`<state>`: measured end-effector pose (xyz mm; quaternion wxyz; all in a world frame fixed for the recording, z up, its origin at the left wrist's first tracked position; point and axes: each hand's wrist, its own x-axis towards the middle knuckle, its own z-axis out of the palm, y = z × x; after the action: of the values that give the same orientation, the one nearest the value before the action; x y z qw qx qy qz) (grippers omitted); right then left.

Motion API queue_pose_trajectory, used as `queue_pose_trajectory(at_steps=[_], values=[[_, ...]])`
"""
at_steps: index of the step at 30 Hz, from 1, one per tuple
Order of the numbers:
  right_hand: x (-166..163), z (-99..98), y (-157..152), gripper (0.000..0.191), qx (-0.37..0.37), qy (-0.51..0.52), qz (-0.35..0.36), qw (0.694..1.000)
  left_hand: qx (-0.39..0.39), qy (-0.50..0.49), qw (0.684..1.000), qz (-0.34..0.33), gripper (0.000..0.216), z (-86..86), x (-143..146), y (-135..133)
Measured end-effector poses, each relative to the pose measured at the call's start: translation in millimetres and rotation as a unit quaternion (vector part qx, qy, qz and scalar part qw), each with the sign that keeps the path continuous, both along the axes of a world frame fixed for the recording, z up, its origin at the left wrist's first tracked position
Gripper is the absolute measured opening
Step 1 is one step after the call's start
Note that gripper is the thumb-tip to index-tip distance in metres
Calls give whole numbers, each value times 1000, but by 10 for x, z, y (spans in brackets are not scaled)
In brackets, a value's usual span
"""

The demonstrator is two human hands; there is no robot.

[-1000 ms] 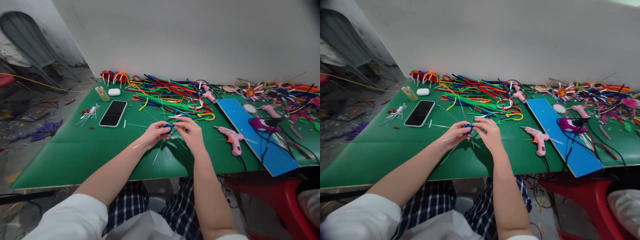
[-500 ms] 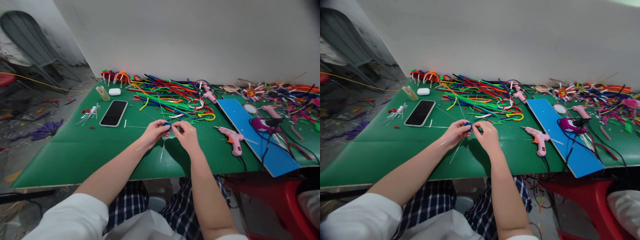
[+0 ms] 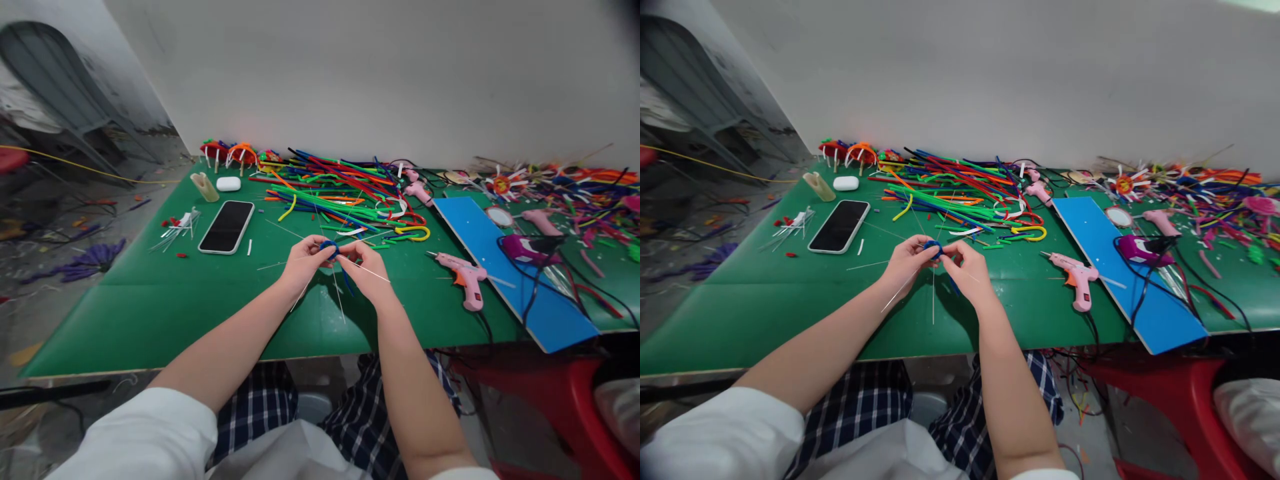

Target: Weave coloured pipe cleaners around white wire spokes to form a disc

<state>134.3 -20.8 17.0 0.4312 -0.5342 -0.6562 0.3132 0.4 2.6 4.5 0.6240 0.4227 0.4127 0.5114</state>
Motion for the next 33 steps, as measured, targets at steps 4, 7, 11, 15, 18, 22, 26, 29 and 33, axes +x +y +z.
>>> queue_pose_trajectory(at_steps=[4, 7, 11, 15, 18, 22, 26, 29, 33], values=[[-24, -35, 19, 22, -19, 50, 5, 999, 1, 13, 1000, 12, 31, 1, -1, 0], [-59, -20, 14, 23, -18, 69, -9, 997, 10, 23, 1000, 15, 29, 0, -3, -2], [-94, 24, 0, 24, -16, 95, -33, 995, 35, 38, 999, -6, 29, 3, -1, -11], [-55, 12, 26, 25, -26, 145, -41, 988, 56, 55, 996, -38, 32, 28, -11, -27], [12, -21, 61, 26, -15, 161, -69, 984, 69, 54, 993, -79, 39, 45, -42, -26], [73, -42, 84, 26, -6, 165, -91, 982, 73, 4, 985, -156, 45, 28, -99, 10], [82, -38, 81, 27, -25, 173, -78, 981, 63, -25, 986, -155, 40, 16, -115, 25], [77, -28, 73, 24, -31, 167, -66, 983, 58, 7, 989, -138, 40, 38, -94, 2], [50, -13, 60, 21, -46, 148, -36, 987, 63, 53, 993, -86, 35, 38, -56, -17]])
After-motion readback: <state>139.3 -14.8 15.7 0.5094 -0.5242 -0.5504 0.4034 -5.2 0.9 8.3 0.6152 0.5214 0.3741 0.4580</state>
